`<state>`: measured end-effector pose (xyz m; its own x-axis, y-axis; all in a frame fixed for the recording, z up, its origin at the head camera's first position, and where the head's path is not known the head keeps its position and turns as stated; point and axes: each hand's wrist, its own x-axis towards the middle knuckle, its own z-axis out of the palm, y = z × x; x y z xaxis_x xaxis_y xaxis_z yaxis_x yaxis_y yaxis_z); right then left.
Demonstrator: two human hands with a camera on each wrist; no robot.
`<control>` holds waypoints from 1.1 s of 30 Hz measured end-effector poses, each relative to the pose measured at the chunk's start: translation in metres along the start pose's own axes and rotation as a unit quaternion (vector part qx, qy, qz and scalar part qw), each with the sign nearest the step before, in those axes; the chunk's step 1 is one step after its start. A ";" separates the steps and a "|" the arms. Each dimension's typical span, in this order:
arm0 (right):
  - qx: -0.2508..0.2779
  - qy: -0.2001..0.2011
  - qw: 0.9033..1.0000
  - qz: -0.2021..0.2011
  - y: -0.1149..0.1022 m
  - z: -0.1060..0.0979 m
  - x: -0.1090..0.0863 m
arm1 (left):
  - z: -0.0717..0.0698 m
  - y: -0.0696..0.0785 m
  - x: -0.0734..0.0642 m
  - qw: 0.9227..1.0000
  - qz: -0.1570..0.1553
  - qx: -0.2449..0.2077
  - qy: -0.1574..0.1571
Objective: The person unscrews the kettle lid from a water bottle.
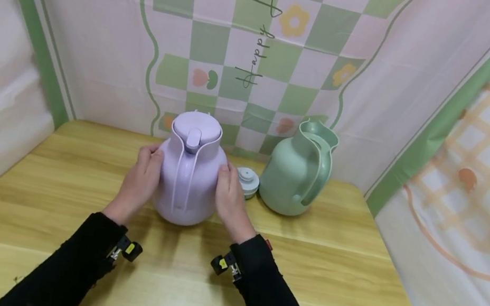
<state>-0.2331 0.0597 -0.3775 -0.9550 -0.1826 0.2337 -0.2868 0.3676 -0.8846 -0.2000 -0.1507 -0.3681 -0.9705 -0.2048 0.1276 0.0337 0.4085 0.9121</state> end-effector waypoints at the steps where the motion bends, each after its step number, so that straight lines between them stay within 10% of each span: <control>1: -0.001 0.001 1.000 0.001 0.000 -0.001 -0.001 | 0.001 0.000 -0.001 1.000 0.001 0.003 0.001; 33: -0.037 -0.005 0.999 -0.011 0.007 -0.022 -0.021 | 0.015 0.004 -0.022 0.997 0.052 0.058 0.003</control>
<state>-0.2166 0.0867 -0.3801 -0.9476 -0.1998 0.2492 -0.3133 0.4302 -0.8466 -0.1816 -0.1315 -0.3734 -0.9616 -0.1609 0.2225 0.1068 0.5275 0.8428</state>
